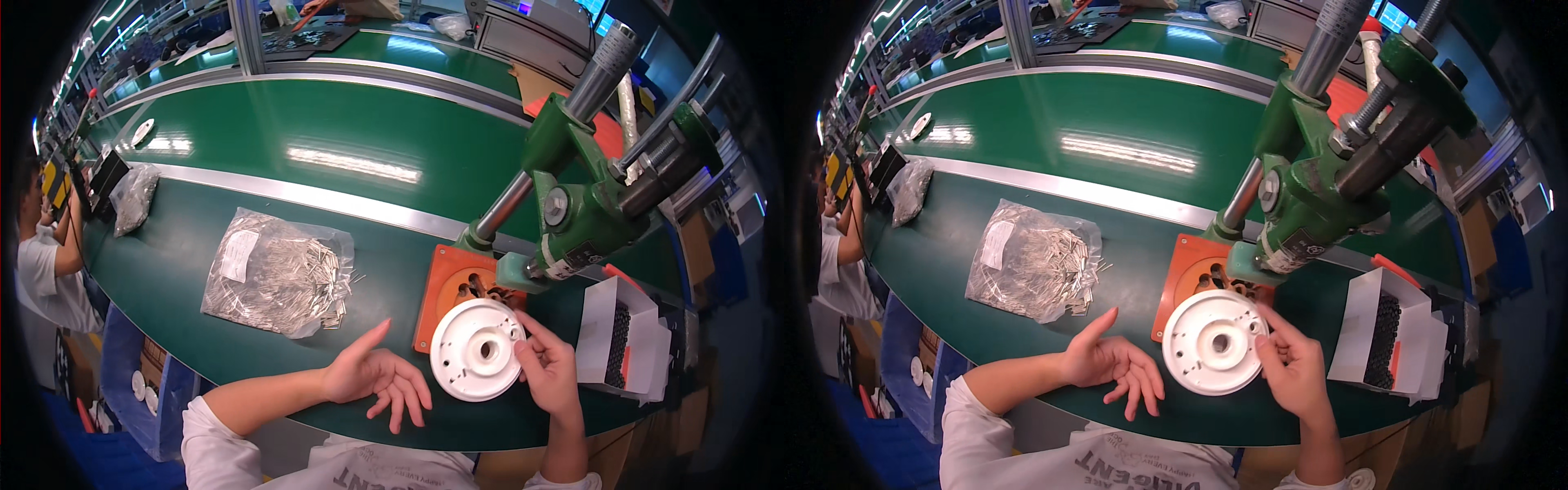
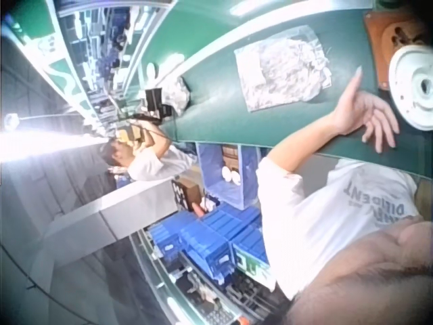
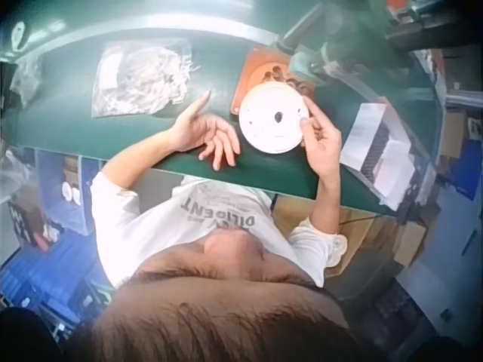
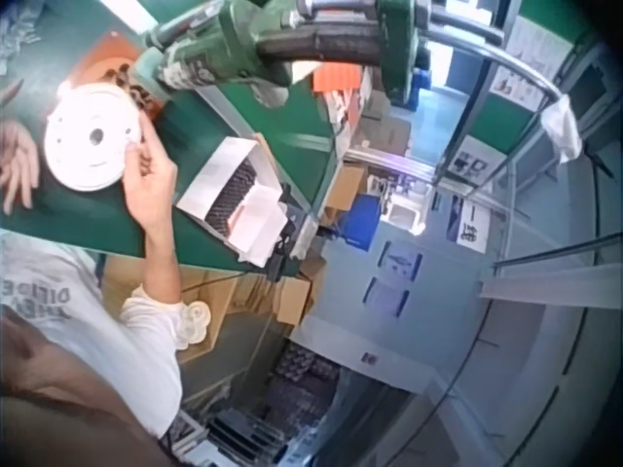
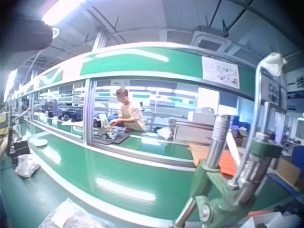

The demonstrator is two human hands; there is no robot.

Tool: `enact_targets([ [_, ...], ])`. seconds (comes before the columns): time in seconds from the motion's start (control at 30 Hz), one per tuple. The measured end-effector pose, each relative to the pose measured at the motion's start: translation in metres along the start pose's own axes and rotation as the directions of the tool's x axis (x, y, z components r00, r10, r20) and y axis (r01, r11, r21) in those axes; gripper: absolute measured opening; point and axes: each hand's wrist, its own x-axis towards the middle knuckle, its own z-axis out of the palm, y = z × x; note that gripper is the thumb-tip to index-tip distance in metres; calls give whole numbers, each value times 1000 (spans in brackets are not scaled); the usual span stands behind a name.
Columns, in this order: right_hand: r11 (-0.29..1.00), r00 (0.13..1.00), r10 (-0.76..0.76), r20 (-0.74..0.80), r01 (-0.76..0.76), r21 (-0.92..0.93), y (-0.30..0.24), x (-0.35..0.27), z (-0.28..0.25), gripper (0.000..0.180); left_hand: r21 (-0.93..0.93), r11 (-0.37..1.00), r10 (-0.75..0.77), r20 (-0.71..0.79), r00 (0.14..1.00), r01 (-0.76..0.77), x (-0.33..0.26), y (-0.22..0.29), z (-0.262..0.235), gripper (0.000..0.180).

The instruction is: The person assembles components of a light fixture by hand, using a manual press machine to join the fixture base, plastic rings, metal clips, and other assembly parts.

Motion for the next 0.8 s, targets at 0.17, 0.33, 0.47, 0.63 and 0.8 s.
enact_targets([
  [0.17,997,1000,23,-2,-23,78,10,19,-10,45,10,998,61,-45,997,-61,-1,2,-2,123],
  [0.33,997,1000,-14,-21,15,75,12,40,-4,41,56,997,62,-72,996,-58,-1,4,-3,108],
  [0.47,994,992,-92,-87,86,-68,3,39,2,40,52,997,64,-66,996,-60,-1,6,-3,99],
  [0.63,924,968,-245,-45,219,-313,-1,35,1,36,104,994,43,-70,997,-36,-3,10,0,96],
  [0.8,907,953,-297,-56,263,-329,2,34,3,37,109,992,65,-73,995,-56,0,11,0,95],
])
